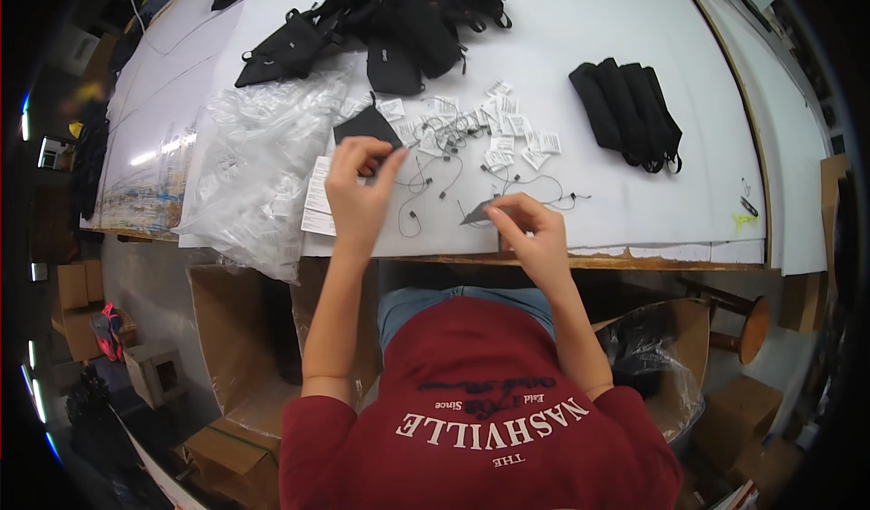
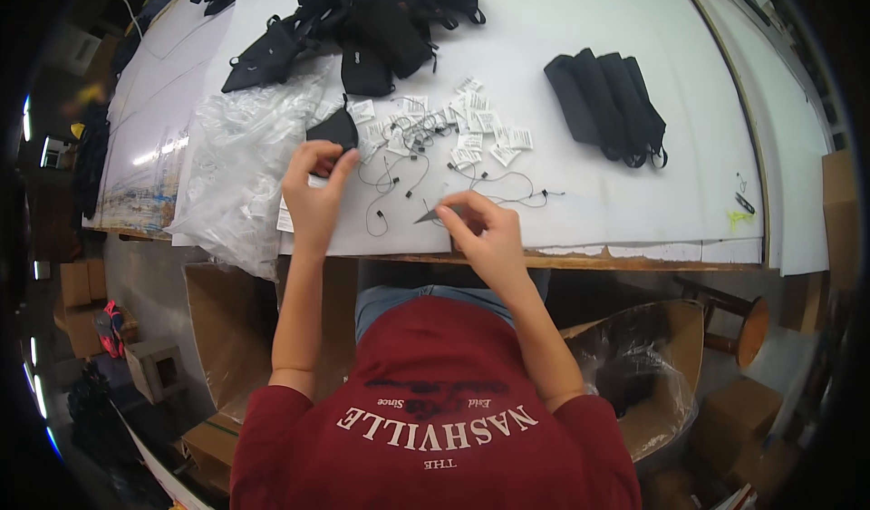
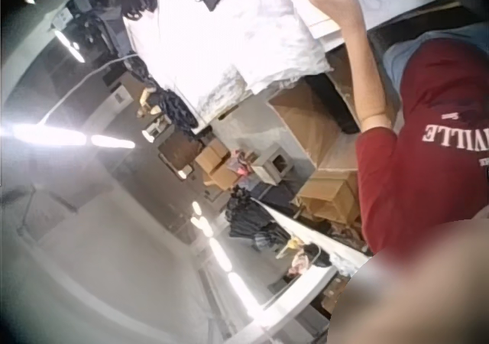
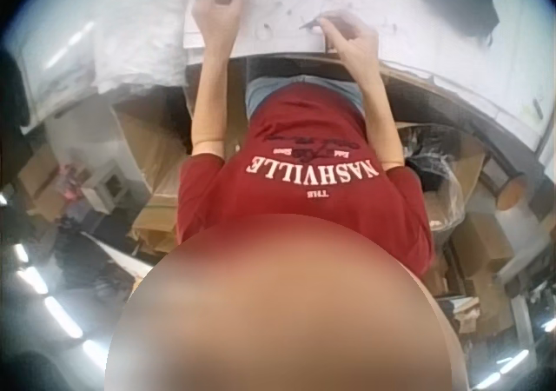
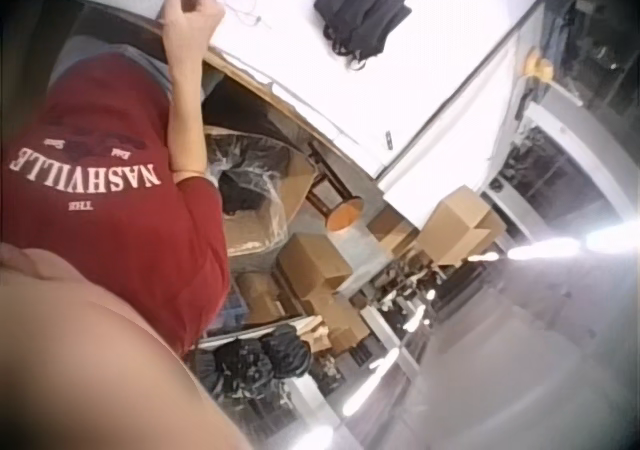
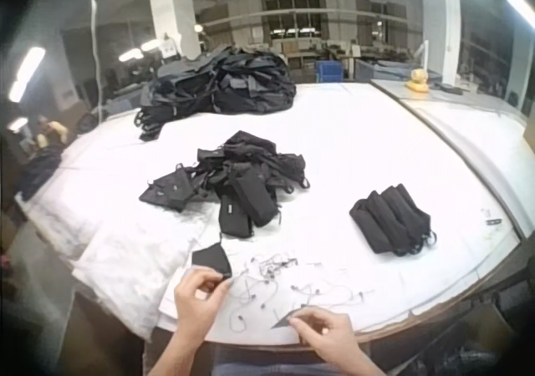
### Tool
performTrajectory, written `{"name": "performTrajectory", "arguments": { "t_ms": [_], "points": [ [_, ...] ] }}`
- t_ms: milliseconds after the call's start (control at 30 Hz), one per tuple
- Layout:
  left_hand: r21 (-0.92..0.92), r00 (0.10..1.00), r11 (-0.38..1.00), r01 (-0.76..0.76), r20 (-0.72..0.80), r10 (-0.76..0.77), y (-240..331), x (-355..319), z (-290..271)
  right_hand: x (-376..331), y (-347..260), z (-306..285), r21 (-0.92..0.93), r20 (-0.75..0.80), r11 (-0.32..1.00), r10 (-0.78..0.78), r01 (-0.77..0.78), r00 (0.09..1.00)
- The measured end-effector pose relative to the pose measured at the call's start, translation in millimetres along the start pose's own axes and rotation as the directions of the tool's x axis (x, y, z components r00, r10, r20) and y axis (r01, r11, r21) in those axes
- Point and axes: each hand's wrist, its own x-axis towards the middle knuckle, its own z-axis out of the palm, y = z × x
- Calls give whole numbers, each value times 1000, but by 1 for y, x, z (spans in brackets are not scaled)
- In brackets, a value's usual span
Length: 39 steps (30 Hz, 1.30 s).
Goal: Attaching tags and security wires to sunglasses cases.
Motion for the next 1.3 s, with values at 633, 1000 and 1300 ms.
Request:
{"name": "performTrajectory", "arguments": {
  "t_ms": [633,1000,1300],
  "points": [
    [-317,793,736,598,367,-486,46,-83,-14,-7,13,22,-37,245,996,-71,82,967],
    [-202,787,823,530,478,-390,37,-81,-25,-17,12,23,-232,268,939,-189,253,945],
    [-613,860,606,507,306,-409,56,-70,-20,-16,1,11,402,128,915,-11,-42,992]
  ]
}}
